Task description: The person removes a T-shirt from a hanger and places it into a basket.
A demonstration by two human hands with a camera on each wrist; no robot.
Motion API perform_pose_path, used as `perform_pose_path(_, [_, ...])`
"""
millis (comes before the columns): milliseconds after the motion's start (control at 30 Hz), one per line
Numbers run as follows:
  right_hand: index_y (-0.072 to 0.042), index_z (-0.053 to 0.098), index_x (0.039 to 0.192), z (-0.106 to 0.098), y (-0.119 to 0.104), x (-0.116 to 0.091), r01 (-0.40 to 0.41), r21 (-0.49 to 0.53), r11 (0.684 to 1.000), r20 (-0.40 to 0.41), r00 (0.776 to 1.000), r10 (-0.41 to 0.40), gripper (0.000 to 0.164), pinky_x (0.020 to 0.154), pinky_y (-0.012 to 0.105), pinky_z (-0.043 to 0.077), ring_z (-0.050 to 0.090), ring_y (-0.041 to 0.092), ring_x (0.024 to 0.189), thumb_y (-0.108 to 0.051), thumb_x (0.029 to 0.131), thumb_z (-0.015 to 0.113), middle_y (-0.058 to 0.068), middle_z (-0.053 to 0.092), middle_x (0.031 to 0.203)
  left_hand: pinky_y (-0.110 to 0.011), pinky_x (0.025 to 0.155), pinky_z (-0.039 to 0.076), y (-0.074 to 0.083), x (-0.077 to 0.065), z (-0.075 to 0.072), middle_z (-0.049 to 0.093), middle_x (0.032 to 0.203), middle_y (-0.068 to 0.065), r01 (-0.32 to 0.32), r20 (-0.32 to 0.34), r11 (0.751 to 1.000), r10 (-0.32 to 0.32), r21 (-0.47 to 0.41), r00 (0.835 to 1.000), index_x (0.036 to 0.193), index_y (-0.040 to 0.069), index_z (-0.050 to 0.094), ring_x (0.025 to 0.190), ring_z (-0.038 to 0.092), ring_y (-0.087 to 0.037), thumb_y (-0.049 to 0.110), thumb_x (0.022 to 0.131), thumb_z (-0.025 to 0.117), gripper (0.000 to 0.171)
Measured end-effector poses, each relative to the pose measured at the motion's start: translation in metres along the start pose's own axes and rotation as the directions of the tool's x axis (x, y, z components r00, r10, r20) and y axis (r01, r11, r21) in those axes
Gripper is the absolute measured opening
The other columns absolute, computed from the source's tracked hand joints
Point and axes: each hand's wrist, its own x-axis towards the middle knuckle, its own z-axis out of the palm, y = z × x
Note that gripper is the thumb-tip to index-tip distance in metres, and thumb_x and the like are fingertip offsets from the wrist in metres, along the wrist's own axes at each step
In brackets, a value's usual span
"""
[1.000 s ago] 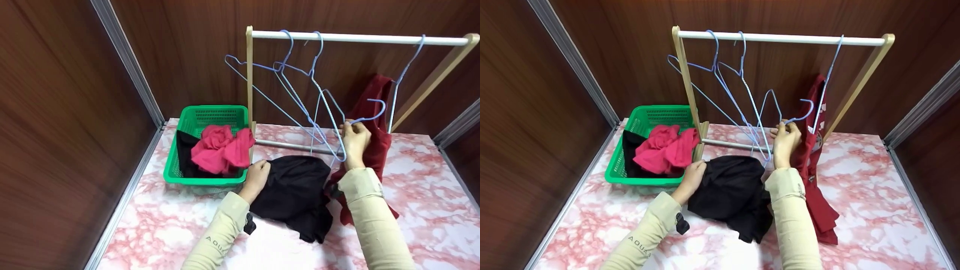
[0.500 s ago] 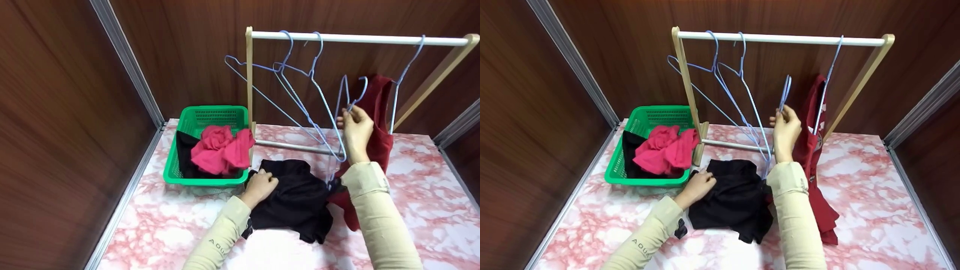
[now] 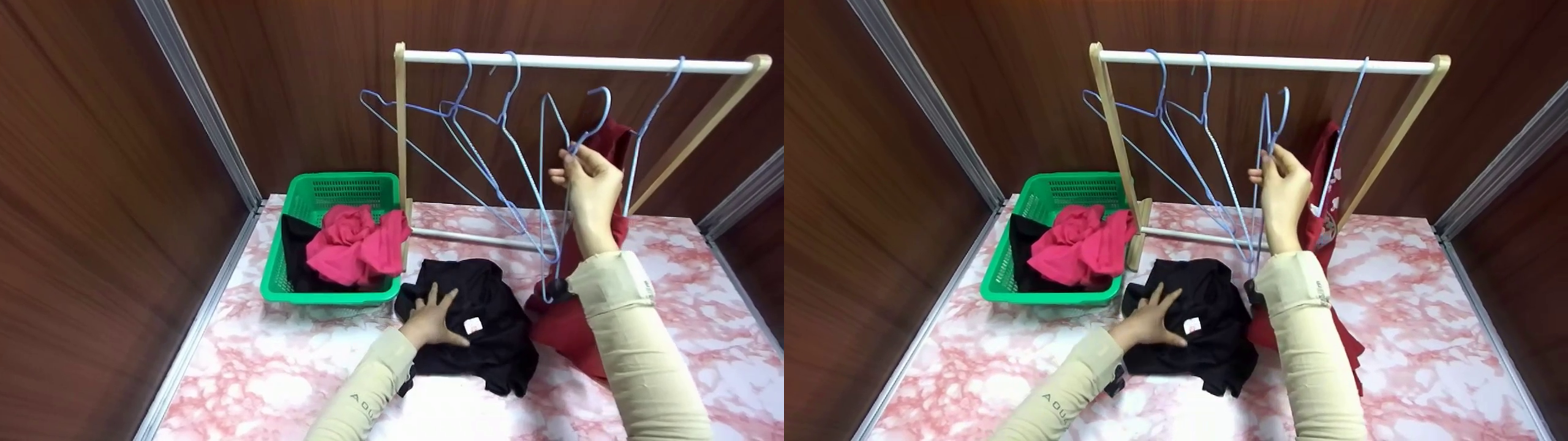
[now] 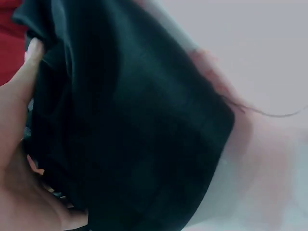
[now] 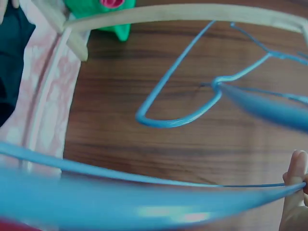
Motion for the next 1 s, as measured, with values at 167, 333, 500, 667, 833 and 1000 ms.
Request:
perform_pose_path(167, [0.016,0.052,0.122,0.012,-0.010,-0.001,0.015,0.021,1.000,0.008,1.000,-0.015,0.032,0.054,0.014,0.052,0.063,0.003,0.052,0.009,0.091,0.046,-0.010,0.069,0.074,-0.049,0.094,0.045,0.004,0.000,0.008,0.024,0.156,-0.014,-0.009,0.013,0.964,0.006,0.264,1.000,0.149,0.030,0.028,0.127,0.041,-0.041,0.053,0.060,0.083,0.107])
perform_pose_path(333, [0.010,0.048,0.130,0.020,-0.023,0.001,-0.063,0.053,0.997,0.045,0.997,0.060,0.042,0.057,0.014,0.051,0.063,0.006,0.056,0.011,0.089,0.038,-0.005,0.067,0.083,-0.044,0.087,0.048,0.009,0.003,0.012,0.046,0.141,-0.002,0.006,-0.013,0.929,-0.001,0.370,1.000,0.145,0.031,0.036,0.120,0.047,-0.034,0.053,0.061,0.082,0.098])
perform_pose_path(500, [0.009,0.043,0.131,0.026,-0.030,0.005,-0.076,0.040,0.996,0.104,0.992,0.071,0.042,0.059,0.014,0.051,0.063,0.007,0.059,0.012,0.090,0.035,-0.003,0.065,0.089,-0.042,0.078,0.051,0.015,0.003,0.018,0.051,0.125,-0.004,0.004,-0.037,0.930,0.011,0.367,0.999,0.130,0.029,0.054,0.111,0.050,-0.031,0.043,0.065,0.081,0.072])
perform_pose_path(667, [0.012,0.037,0.135,0.032,-0.035,0.007,-0.090,0.061,0.994,0.163,0.984,0.079,0.047,0.062,0.014,0.052,0.063,0.008,0.064,0.013,0.088,0.034,-0.002,0.064,0.091,-0.035,0.068,0.053,0.018,0.001,0.025,0.057,0.113,-0.005,-0.035,-0.108,0.921,0.084,0.388,0.991,0.116,0.023,0.063,0.098,0.057,-0.029,0.035,0.066,0.080,0.054])
perform_pose_path(833, [0.014,0.031,0.139,0.032,-0.039,0.007,-0.122,0.105,0.987,0.198,0.975,0.099,0.049,0.065,0.014,0.053,0.065,0.009,0.065,0.013,0.090,0.033,-0.001,0.064,0.088,-0.032,0.063,0.053,0.015,0.001,0.032,0.063,0.103,-0.003,-0.047,-0.201,0.904,0.144,0.425,0.969,0.107,0.021,0.068,0.087,0.062,-0.026,0.032,0.067,0.078,0.042])
perform_pose_path(1000, [0.014,0.023,0.143,0.030,-0.039,0.008,-0.164,0.097,0.982,0.237,0.962,0.138,0.052,0.069,0.013,0.054,0.066,0.008,0.067,0.012,0.092,0.033,-0.001,0.063,0.086,-0.033,0.065,0.054,0.008,0.002,0.034,0.064,0.100,-0.003,-0.051,-0.251,0.933,0.148,0.356,0.957,0.106,0.019,0.067,0.084,0.064,-0.026,0.029,0.069,0.076,0.039])
